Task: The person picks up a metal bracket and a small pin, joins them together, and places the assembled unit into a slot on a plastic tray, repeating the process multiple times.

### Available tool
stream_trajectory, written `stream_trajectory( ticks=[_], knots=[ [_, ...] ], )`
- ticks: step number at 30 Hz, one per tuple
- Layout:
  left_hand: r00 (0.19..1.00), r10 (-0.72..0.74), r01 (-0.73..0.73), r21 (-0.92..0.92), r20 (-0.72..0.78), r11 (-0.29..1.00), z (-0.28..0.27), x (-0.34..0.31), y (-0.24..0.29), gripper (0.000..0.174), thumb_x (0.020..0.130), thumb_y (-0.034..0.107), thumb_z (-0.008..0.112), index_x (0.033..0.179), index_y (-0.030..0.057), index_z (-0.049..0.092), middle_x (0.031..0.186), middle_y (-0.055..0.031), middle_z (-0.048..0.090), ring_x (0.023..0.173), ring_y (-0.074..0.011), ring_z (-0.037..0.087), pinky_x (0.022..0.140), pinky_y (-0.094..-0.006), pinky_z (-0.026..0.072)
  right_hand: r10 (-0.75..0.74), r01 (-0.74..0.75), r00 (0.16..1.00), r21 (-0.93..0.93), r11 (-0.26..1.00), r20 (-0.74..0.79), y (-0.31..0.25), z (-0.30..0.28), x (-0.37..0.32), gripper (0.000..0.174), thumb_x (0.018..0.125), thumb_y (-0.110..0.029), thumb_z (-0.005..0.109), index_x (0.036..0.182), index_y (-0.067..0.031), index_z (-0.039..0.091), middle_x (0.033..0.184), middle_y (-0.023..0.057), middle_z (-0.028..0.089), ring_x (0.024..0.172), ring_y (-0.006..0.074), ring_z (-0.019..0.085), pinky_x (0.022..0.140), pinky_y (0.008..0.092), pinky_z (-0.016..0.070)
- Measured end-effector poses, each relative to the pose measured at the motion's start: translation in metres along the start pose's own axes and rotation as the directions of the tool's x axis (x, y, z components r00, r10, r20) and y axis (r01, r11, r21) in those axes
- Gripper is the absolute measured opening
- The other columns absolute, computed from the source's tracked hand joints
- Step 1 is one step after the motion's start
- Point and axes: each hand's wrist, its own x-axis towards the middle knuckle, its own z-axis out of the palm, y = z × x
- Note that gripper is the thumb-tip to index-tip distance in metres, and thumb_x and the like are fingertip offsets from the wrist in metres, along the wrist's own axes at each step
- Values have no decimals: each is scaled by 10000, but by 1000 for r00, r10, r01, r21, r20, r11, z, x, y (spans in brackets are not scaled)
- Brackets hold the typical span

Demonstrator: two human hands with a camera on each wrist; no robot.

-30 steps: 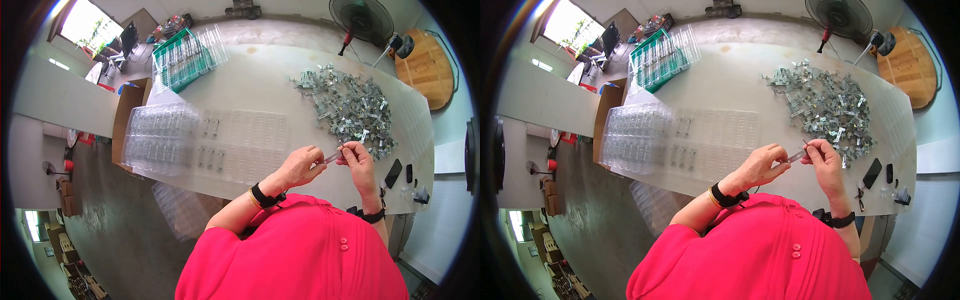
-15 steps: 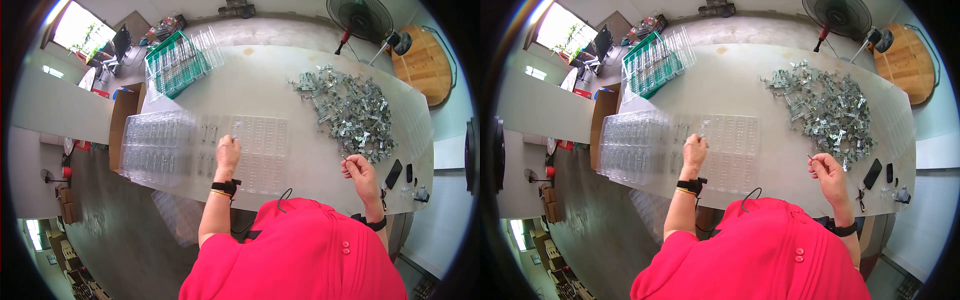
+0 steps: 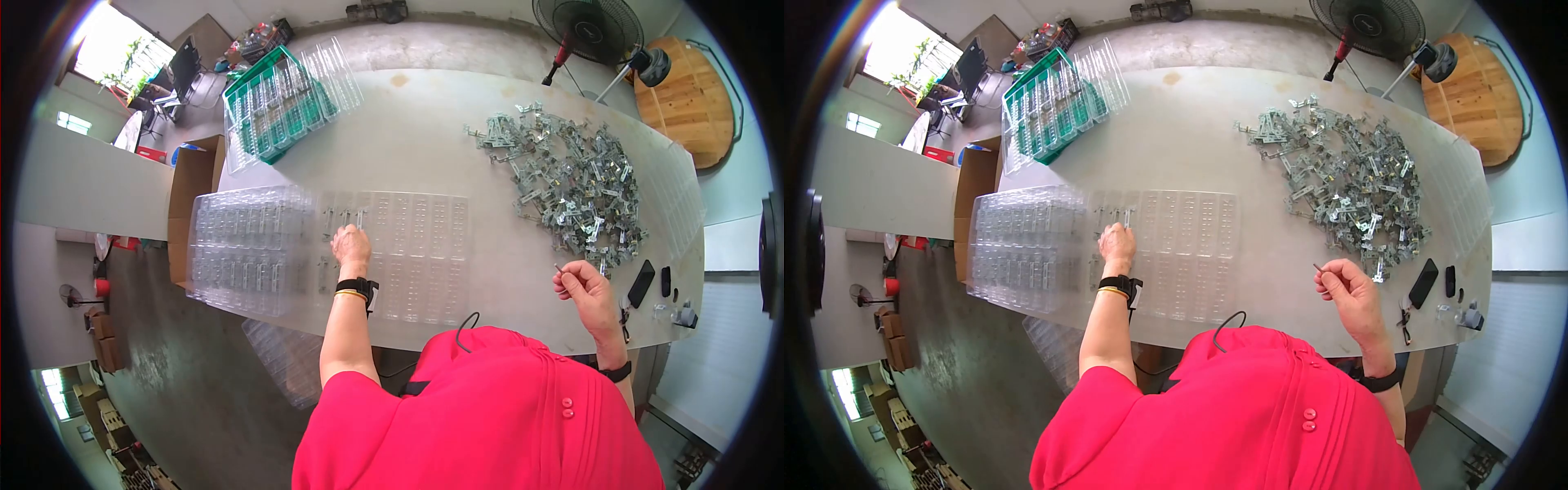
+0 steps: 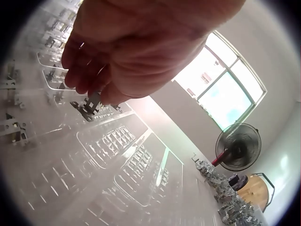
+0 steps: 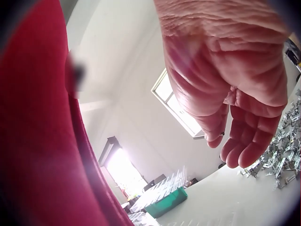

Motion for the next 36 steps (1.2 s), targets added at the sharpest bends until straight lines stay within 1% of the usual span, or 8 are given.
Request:
stream_trajectory(
  ticks=[7, 10, 14, 24, 32, 34, 35, 36],
  knots=[
    [1000, -15, 15, 14, 26, 1000, 7, 11, 1, 252, 916, 276, 626, 1025, 60, 697, 1108, -153, 651, 1104, -340, 615, 964, -463, 473, 10, -9, 1000, -6, 1000, 22, -2, 4, 2, 104, 1012, -121, 583, 1032, -36, 641, 909, 13, 676, 811, 79, 627, 730, 243, 523],
    [1000, 14, -14, 17, 7, 1000, 10, 12, 0, 256, 911, 273, 631, 1025, 53, 695, 1115, -162, 654, 1095, -343, 620, 956, -460, 479, 6, -6, 999, 9, 1000, 32, -2, 6, 3, 105, 1014, -115, 578, 1029, -31, 639, 903, 16, 672, 813, 80, 625, 734, 245, 524],
    [999, 3, -3, 5, 46, 1000, 13, 13, 2, 272, 906, 276, 645, 1038, 43, 695, 1127, -177, 660, 1103, -347, 623, 961, -458, 482, 1, -1, 999, 17, 1000, 42, -6, 8, 1, 105, 1015, -108, 572, 1025, -24, 634, 901, 21, 668, 812, 83, 623, 738, 249, 526],
    [998, 6, -7, 11, 62, 1000, 11, 7, 0, 284, 883, 261, 677, 1051, 33, 684, 1133, -182, 661, 1086, -359, 638, 932, -449, 510, -3, 3, 1000, 8, 1000, 26, -9, 7, -5, 106, 1011, -106, 574, 1023, -19, 633, 908, 15, 665, 818, 81, 619, 740, 247, 523],
    [987, 148, -148, 4, -70, 989, -3, -11, 25, 230, 851, 211, 679, 1003, 39, 655, 1088, -171, 658, 1027, -352, 641, 904, -455, 505, -22, 19, 998, 62, 998, 53, 0, 0, -11, 108, 1011, -120, 582, 1025, -30, 642, 905, 3, 664, 819, 71, 614, 741, 237, 511],
    [962, 245, -255, -74, -120, 964, -19, -24, 45, 205, 857, 201, 664, 988, 43, 660, 1065, -167, 658, 997, -352, 636, 880, -460, 502, -24, 23, 999, 48, 999, 33, 2, -4, -15, 111, 1012, -127, 584, 1032, -35, 643, 903, -4, 663, 817, 66, 613, 737, 237, 510],
    [958, 259, -269, -74, -119, 960, -21, -29, 56, 205, 857, 201, 664, 988, 43, 660, 1065, -167, 658, 997, -352, 636, 880, -460, 502, -16, 13, 999, 59, 998, 41, 4, -6, -16, 110, 1012, -125, 584, 1035, -35, 642, 901, -5, 662, 817, 65, 611, 737, 236, 508],
    [931, 322, -345, -129, -169, 930, -22, -34, 67, 183, 860, 192, 654, 966, 44, 663, 1036, -165, 660, 974, -353, 635, 860, -460, 502, -8, 4, 999, 70, 998, 50, 6, -9, -17, 110, 1012, -124, 583, 1038, -35, 642, 899, -6, 662, 817, 64, 609, 737, 236, 506]
  ],
)
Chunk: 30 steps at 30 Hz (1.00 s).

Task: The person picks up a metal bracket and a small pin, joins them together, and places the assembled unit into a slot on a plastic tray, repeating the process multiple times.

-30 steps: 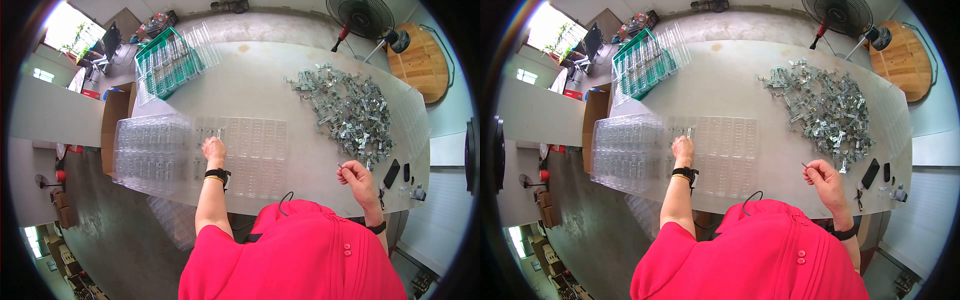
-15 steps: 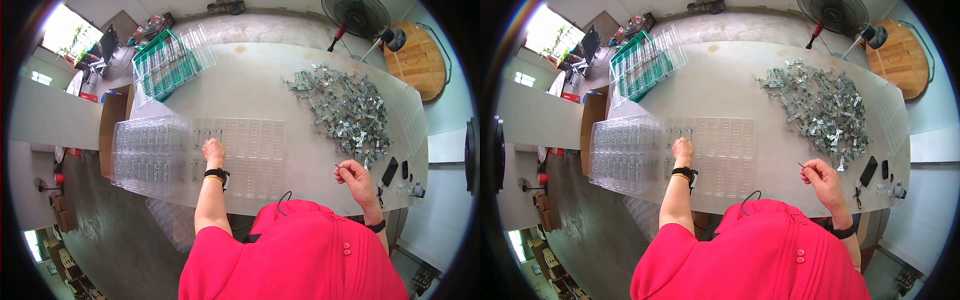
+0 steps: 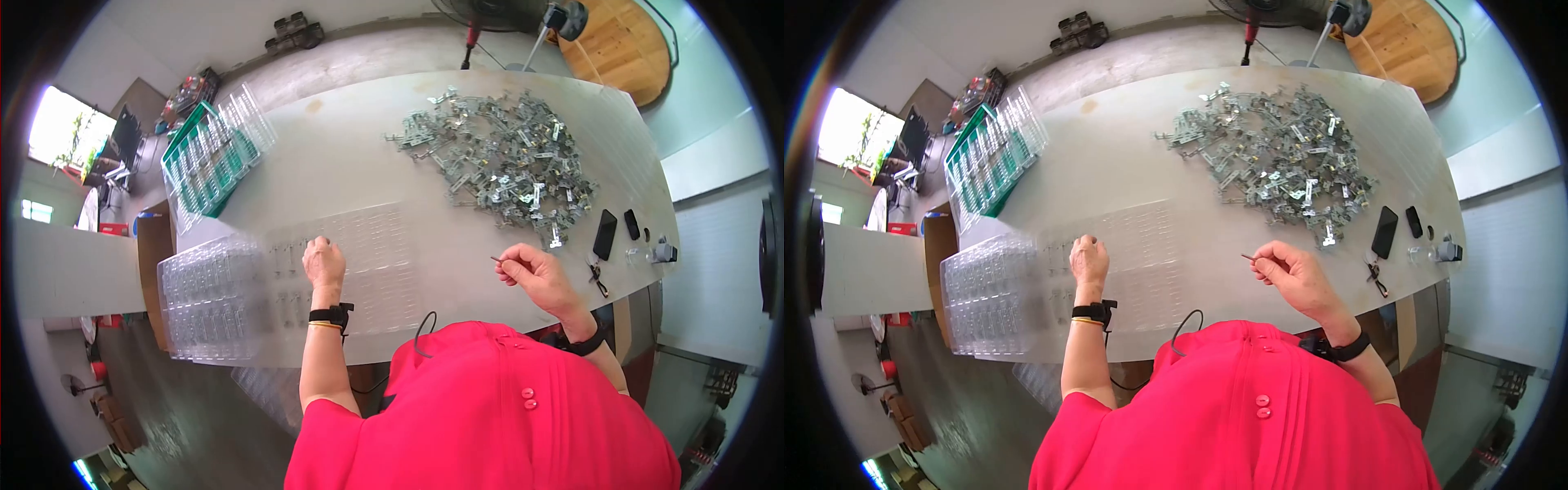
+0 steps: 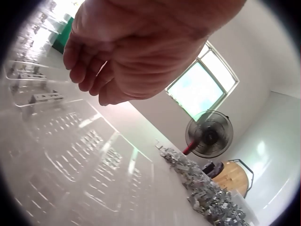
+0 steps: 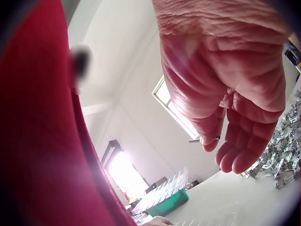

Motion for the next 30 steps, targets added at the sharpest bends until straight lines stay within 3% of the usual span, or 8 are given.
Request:
stream_trajectory(
  ticks=[6, 8, 12, 14, 15, 18, 21, 30],
  knots=[
    [981, 195, -191, -278, -12, 941, 11, -12, 94, 129, 870, 151, 608, 901, 45, 676, 922, -158, 657, 903, -364, 635, 801, -455, 510, 14, -15, 999, 19, 1000, 39, 11, -24, -10, 128, 1014, -144, 582, 1035, -33, 641, 871, -17, 643, 800, 57, 577, 731, 232, 481],
    [960, 248, -179, -398, 128, 900, 24, -14, 119, 133, 873, 145, 605, 927, 49, 678, 957, -160, 657, 935, -363, 632, 820, -449, 511, 23, -24, 999, 19, 1000, 32, 12, -32, -13, 129, 1011, -146, 584, 1031, -32, 641, 860, -19, 635, 795, 56, 571, 730, 231, 477],
    [907, 396, -322, -370, 145, 871, 48, -11, 171, 176, 880, 134, 598, 1021, 57, 671, 1047, -162, 641, 998, -355, 621, 865, -441, 512, 42, -42, 999, 11, 999, 13, 15, -54, -18, 122, 1001, -139, 589, 1019, -30, 643, 835, -23, 620, 787, 53, 560, 726, 228, 471],
    [851, 475, -385, -352, 221, 853, 58, -8, 195, 244, 888, 124, 591, 1119, 65, 644, 1146, -160, 609, 1073, -343, 597, 914, -437, 508, 39, -39, 999, 20, 999, 1, 18, -68, -20, 119, 999, -136, 590, 1019, -31, 643, 833, -24, 619, 785, 52, 558, 725, 228, 470],
    [829, 482, -400, -299, 286, 866, 64, -5, 205, 320, 893, 90, 569, 1211, 94, 602, 1213, -158, 577, 1122, -344, 581, 927, -441, 509, 34, -34, 999, 27, 999, -5, 19, -75, -20, 116, 996, -133, 591, 1018, -32, 644, 831, -25, 617, 782, 52, 557, 724, 228, 470],
    [817, 402, -364, -170, 414, 916, 80, -2, 232, 379, 890, 53, 549, 1263, 119, 566, 1230, -165, 560, 1156, -356, 570, 928, -442, 512, 51, -50, 998, 36, 998, -35, 23, -94, -24, 115, 996, -133, 592, 1016, -31, 643, 830, -26, 617, 777, 50, 553, 718, 230, 469],
    [801, 410, -395, -128, 437, 910, 100, 0, 241, 425, 887, 26, 530, 1297, 137, 534, 1225, -172, 551, 1155, -366, 571, 928, -440, 514, 66, -65, 996, 24, 998, -55, 27, -114, -27, 115, 996, -134, 593, 1015, -31, 642, 830, -27, 616, 776, 47, 548, 711, 229, 467],
    [840, 258, -270, -46, 478, 962, 111, -11, 245, 329, 894, 49, 536, 1220, 89, 529, 1147, -200, 580, 1104, -396, 603, 903, -456, 521, 76, -73, 995, 48, 996, -70, 37, -141, -25, 126, 995, -139, 591, 1022, -26, 640, 820, -28, 607, 773, 47, 542, 700, 220, 456]
  ],
)
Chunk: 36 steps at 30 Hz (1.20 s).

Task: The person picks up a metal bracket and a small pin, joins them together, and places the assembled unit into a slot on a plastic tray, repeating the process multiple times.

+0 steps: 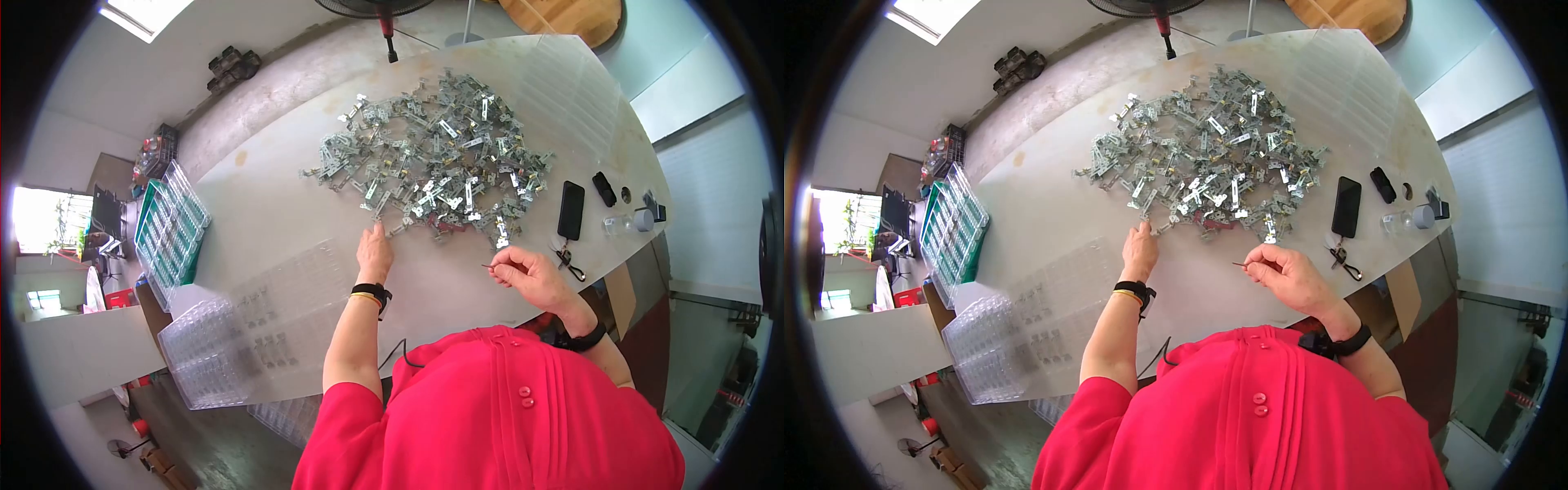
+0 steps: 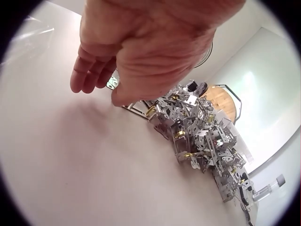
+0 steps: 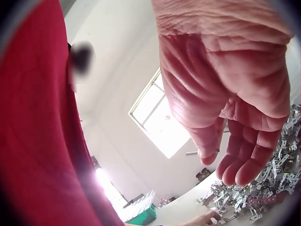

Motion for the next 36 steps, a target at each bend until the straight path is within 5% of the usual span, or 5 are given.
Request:
stream_trajectory(
  ticks=[13, 15, 18, 25, 36],
  knots=[
    [999, 21, -26, -133, -38, 991, 31, -49, -41, 198, 940, 134, 558, 1116, 45, 577, 978, -216, 670, 884, -355, 696, 787, -435, 558, -49, 51, 997, -34, 998, 65, -18, 25, 5, 127, 998, -140, 581, 1008, -25, 636, 815, -31, 601, 771, 43, 535, 704, 220, 459],
    [982, -35, 160, -709, 188, 687, 1, -64, -27, 125, 957, 133, 611, 1014, 22, 618, 808, -110, 657, 753, -222, 696, 724, -368, 563, -42, 46, 997, -70, 996, 63, -19, 29, 5, 134, 1000, -157, 586, 1014, -36, 643, 820, -41, 600, 761, 38, 524, 708, 223, 462],
    [946, 235, 141, -937, 222, 320, -31, -88, -17, 116, 958, 108, 636, 1014, 6, 643, 788, -37, 627, 681, -114, 649, 672, -259, 544, -77, 77, 997, -74, 994, 8, -16, 35, 10, 143, 1001, -184, 599, 1023, -54, 654, 836, -51, 602, 752, 32, 509, 714, 230, 469],
    [803, 578, 49, -982, 147, 182, -98, -146, 3, 104, 993, 109, 616, 1025, 15, 649, 840, -9, 638, 748, -114, 663, 722, -266, 545, -135, 135, 991, 7, 991, -18, -20, 53, 21, 172, 1009, -222, 606, 1065, -69, 661, 888, -54, 631, 790, 30, 540, 748, 236, 495],
    [809, 567, 31, -974, 157, 224, -115, -179, -10, 205, 970, 88, 615, 1157, 7, 595, 934, -44, 649, 841, -132, 650, 802, -296, 538, -177, 173, 983, 85, 981, 37, -30, 90, 12, 114, 1010, -121, 581, 1044, -22, 627, 854, 8, 651, 755, 77, 637, 695, 251, 555]
  ],
)
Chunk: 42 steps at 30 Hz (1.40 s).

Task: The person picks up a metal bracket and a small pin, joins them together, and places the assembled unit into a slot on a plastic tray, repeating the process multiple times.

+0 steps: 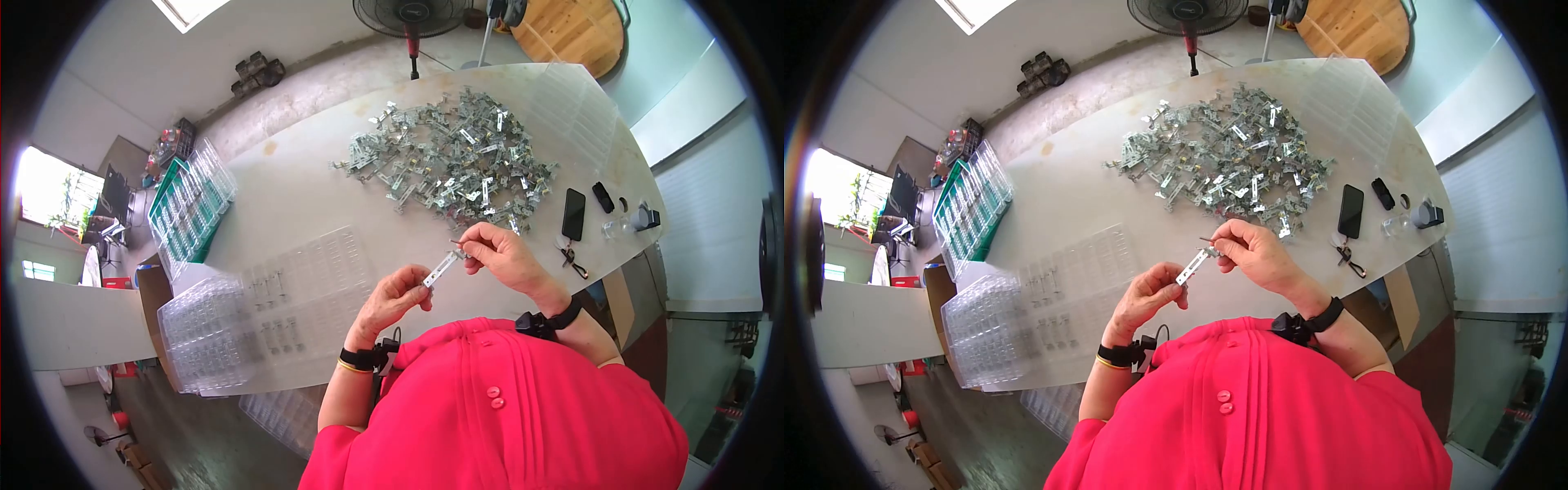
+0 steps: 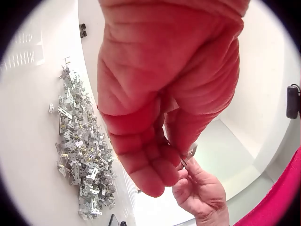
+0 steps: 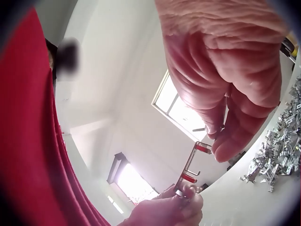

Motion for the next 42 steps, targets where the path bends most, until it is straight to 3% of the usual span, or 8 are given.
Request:
stream_trajectory(
  ticks=[2, 4, 8, 11, 19, 21, 28, 42],
  knots=[
    [1000, 19, -19, 0, -24, 1000, -1, -4, -1, 261, 957, 91, 618, 1202, 14, 571, 967, -44, 644, 880, -125, 644, 827, -297, 533, -12, 12, 1000, -21, 1000, -11, -1, 5, -1, 111, 1011, -116, 577, 1038, -19, 623, 852, 9, 649, 755, 78, 637, 694, 252, 556],
    [977, 197, -174, 215, -87, 961, -5, -3, -8, 367, 923, 90, 633, 1268, 18, 531, 1028, -64, 650, 951, -165, 634, 875, -331, 522, -24, 23, 999, -43, 999, -24, -1, 9, -2, 109, 1012, -112, 572, 1033, -16, 619, 851, 11, 648, 755, 78, 637, 692, 253, 556],
    [951, 253, -193, 299, -177, 935, 11, -9, 8, 360, 923, 135, 666, 1237, 11, 542, 1027, -91, 662, 966, -185, 629, 870, -346, 512, -37, 35, 999, -62, 997, -31, 1, 20, -3, 110, 1013, -112, 571, 1034, -14, 618, 850, 15, 648, 753, 80, 636, 685, 253, 557],
    [945, 259, -103, 572, -199, 813, 26, -10, 23, 253, 968, 158, 642, 1143, -6, 561, 899, -76, 659, 874, -140, 628, 804, -315, 508, -40, 39, 999, -46, 998, -13, 0, 31, -2, 112, 1012, -120, 578, 1035, -19, 620, 846, 11, 644, 747, 74, 629, 672, 250, 552],
    [957, 145, -81, 250, -252, 965, 15, -5, 10, 233, 1063, 211, 488, 1087, -8, 563, 779, -31, 593, 693, -116, 581, 676, -268, 485, -153, 124, 979, -196, 973, -137, -8, 29, -5, 127, 1008, -141, 588, 1020, -22, 629, 786, -9, 615, 683, 54, 575, 607, 227, 498],
    [956, 108, -100, 45, -272, 994, 15, -8, 17, 304, 1078, 275, 450, 1087, -3, 572, 749, -25, 573, 663, -118, 569, 633, -263, 469, -117, 100, 989, -166, 981, -92, -5, 24, -6, 124, 1004, -139, 587, 1013, -25, 633, 735, -16, 607, 644, 54, 563, 584, 228, 480],
    [971, 1, -36, -142, -238, 989, 23, -5, 28, 327, 1082, 294, 432, 1086, 2, 578, 712, -17, 556, 596, -111, 537, 597, -259, 450, -29, 32, 999, -245, 969, 16, -27, 30, -15, 121, 1007, -128, 569, 1016, -24, 630, 717, -23, 589, 627, 42, 556, 565, 226, 472],
    [934, 83, -31, 153, -348, 988, 42, 16, 21, 315, 1084, 292, 431, 1071, 14, 578, 678, 11, 495, 583, -79, 473, 548, -235, 406, -116, 126, 992, -316, 940, 52, -25, 2, -10, 115, 999, -118, 566, 992, -18, 624, 683, -22, 582, 599, 46, 553, 549, 227, 460]
  ],
)
